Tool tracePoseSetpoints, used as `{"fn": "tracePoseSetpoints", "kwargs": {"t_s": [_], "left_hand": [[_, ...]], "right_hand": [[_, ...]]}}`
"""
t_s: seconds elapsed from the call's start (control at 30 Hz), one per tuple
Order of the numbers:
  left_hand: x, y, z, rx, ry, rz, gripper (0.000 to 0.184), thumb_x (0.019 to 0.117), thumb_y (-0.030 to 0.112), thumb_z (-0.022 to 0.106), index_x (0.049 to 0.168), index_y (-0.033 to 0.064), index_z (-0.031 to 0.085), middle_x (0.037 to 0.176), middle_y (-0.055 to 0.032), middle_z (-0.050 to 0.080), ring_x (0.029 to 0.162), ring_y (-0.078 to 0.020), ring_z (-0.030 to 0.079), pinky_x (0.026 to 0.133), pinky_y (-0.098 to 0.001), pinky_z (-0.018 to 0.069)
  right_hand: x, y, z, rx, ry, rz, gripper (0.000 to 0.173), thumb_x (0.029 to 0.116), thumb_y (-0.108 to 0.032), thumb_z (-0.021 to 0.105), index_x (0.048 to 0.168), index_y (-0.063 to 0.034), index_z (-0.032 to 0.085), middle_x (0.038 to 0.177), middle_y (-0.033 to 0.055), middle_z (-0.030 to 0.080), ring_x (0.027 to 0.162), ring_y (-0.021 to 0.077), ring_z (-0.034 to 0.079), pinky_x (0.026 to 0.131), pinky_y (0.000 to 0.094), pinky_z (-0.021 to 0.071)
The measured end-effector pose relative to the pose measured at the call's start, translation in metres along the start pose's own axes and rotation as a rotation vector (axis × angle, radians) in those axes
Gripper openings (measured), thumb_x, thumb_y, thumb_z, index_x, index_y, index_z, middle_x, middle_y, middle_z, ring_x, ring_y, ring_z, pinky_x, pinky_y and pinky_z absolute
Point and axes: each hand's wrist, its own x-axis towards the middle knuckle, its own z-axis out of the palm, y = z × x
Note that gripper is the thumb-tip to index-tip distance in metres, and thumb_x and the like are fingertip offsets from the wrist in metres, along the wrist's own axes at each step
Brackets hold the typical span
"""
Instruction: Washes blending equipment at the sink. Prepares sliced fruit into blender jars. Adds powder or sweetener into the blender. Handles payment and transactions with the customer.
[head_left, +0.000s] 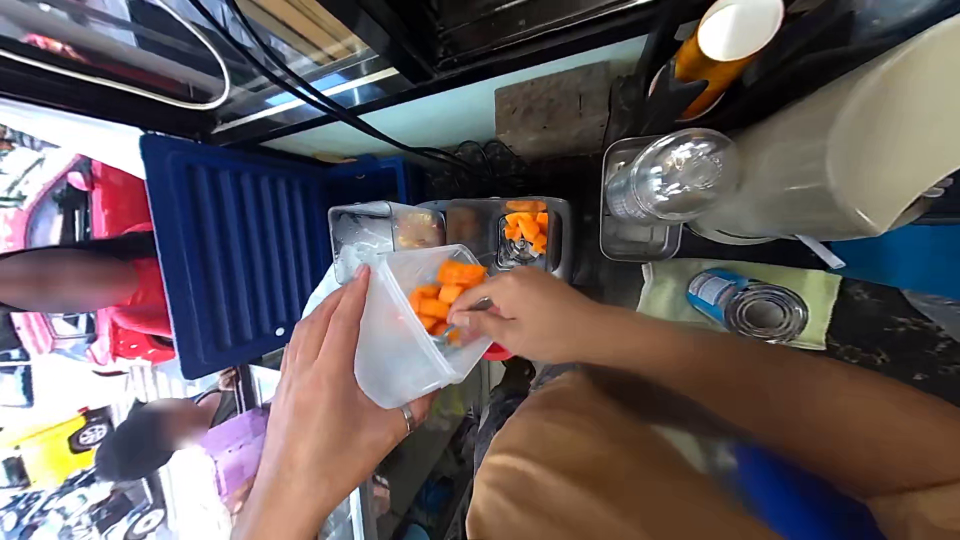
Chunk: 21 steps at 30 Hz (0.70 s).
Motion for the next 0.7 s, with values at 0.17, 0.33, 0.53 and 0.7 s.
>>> {"fn": "tracePoseSetpoints", "kwargs": {"t_s": [0.17, 0.33, 0.53, 0.7], "left_hand": [[0.026, 0.005, -0.019, 0.066, -0.087, 0.056, 0.121, 0.0626, 0.080, 0.073, 0.163, 0.0283, 0.028, 0.150, -0.0077, 0.051, 0.130, -0.0322, 0.054, 0.096, -0.0614, 0.0494], [0.045, 0.007, -0.027, 0.111, -0.147, 0.105, 0.124, 0.0590, 0.086, 0.068, 0.162, 0.0272, 0.032, 0.146, -0.0077, 0.054, 0.126, -0.0339, 0.056, 0.092, -0.0624, 0.0499], [0.037, 0.001, -0.021, 0.049, -0.143, 0.116, 0.127, 0.0585, 0.085, 0.073, 0.163, 0.0290, 0.028, 0.151, -0.0057, 0.049, 0.131, -0.0287, 0.054, 0.099, -0.0584, 0.0498], [0.012, -0.008, -0.009, -0.015, -0.060, 0.121, 0.122, 0.0611, 0.070, 0.081, 0.160, 0.0198, 0.031, 0.152, -0.0154, 0.048, 0.137, -0.0315, 0.050, 0.109, -0.0526, 0.0455]], "right_hand": [[-0.013, 0.006, -0.041, 0.071, 0.172, 0.025, 0.025, 0.1065, -0.033, 0.055, 0.109, -0.0216, 0.077, 0.088, -0.0077, 0.075, 0.077, 0.0032, 0.070, 0.070, 0.0305, 0.0621], [-0.032, 0.012, -0.075, 0.259, 0.356, -0.098, 0.025, 0.1077, -0.022, 0.054, 0.109, -0.0109, 0.076, 0.087, -0.0002, 0.074, 0.066, 0.0079, 0.064, 0.055, 0.0219, 0.0526], [-0.049, -0.003, -0.072, 0.431, 0.485, -0.207, 0.027, 0.1068, -0.011, 0.047, 0.104, -0.0039, 0.073, 0.084, 0.0045, 0.072, 0.057, 0.0065, 0.056, 0.047, 0.0186, 0.0429], [-0.048, -0.012, -0.044, 0.466, 0.373, -0.041, 0.025, 0.1062, -0.022, 0.053, 0.106, -0.0128, 0.076, 0.084, -0.0027, 0.074, 0.070, 0.0066, 0.067, 0.059, 0.0224, 0.0558]]}}
